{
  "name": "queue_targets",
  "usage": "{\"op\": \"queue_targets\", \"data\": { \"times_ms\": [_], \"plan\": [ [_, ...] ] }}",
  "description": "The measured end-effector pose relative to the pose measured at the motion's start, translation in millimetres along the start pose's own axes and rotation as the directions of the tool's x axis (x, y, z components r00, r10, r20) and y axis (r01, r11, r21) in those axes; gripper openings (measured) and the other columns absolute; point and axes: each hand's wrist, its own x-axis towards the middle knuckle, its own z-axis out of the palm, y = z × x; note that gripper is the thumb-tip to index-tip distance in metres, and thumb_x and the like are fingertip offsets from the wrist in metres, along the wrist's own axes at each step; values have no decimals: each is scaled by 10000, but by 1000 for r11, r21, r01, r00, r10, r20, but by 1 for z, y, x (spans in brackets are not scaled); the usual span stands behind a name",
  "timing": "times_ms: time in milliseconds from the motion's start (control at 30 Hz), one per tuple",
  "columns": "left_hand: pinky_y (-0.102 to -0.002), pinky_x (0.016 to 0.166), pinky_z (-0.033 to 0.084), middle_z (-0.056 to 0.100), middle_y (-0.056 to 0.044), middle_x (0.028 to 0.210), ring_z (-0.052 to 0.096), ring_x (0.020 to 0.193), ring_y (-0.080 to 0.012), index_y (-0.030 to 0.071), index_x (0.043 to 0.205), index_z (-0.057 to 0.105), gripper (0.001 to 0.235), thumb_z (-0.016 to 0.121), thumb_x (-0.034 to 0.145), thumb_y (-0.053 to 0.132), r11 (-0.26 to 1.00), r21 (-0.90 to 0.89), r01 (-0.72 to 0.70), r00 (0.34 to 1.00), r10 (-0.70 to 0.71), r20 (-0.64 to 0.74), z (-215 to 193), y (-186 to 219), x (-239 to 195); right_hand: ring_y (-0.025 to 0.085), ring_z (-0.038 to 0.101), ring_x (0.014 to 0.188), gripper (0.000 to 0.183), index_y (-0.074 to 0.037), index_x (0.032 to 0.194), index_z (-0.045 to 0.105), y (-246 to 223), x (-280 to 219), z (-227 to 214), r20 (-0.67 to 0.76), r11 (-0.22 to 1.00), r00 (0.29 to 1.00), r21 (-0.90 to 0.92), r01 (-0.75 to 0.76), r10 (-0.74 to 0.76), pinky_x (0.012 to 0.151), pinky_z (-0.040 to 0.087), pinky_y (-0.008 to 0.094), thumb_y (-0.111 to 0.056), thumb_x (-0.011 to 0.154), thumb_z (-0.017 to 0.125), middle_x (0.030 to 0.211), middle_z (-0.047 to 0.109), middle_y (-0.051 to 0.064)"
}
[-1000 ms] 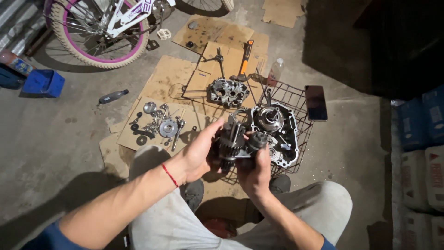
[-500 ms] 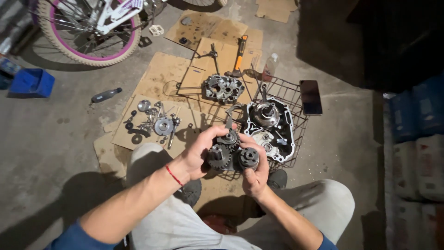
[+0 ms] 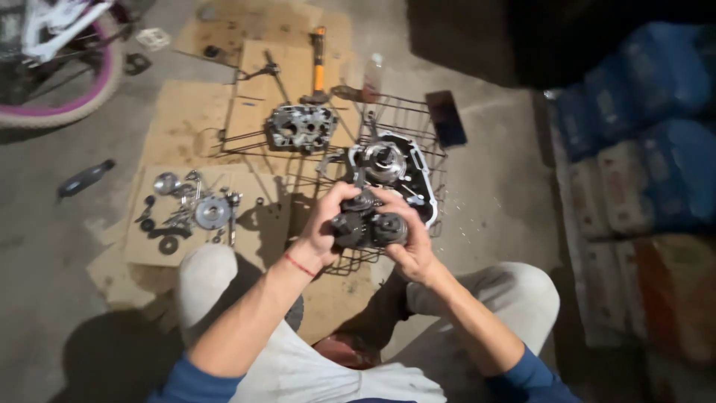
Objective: The person assembles a small engine by inserting a gear shaft into the engine casing and rotating the gears to check alignment. They handle the gear shaft and casing by hand, repeatedly adjusting the gears within the casing.
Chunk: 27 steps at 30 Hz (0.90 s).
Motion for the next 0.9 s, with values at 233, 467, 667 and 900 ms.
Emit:
{"op": "queue_targets", "data": {
  "times_ms": [233,467,667,900],
  "plan": [
    [-325,703,568,694,-42,882,686,774,-162,56,934,666,310,520,959,328,993,-36,116,992,-118,-51,-47,-17,-24,381,524,1427,571,-50,1404,503,12,-29,39,-25,997,997,-12,-72,72,1223,404,509,-495,1062,604,1521,516,241],
    [-306,722,536,636,-17,872,625,773,-131,82,909,630,241,549,997,291,999,-19,44,991,-46,-124,-70,-32,-21,396,530,1391,563,-19,1384,497,19,-33,49,-62,1000,998,9,2,-1,1195,415,521,-463,1058,611,1490,516,284],
    [-269,657,484,623,-3,840,569,735,-90,65,852,635,278,564,956,312,944,329,-23,963,109,-246,-26,-33,-18,394,532,1381,584,8,1342,490,20,-41,42,-213,998,975,-21,62,-65,1197,415,523,-491,1055,591,1449,532,304],
    [-321,572,443,609,-16,778,537,654,-119,72,861,665,299,565,918,348,918,363,161,934,-23,-357,13,-27,-20,398,533,1374,589,3,1343,482,21,-49,31,-281,996,955,-48,79,-90,1194,406,536,-502,1056,581,1446,537,308]
  ]
}}
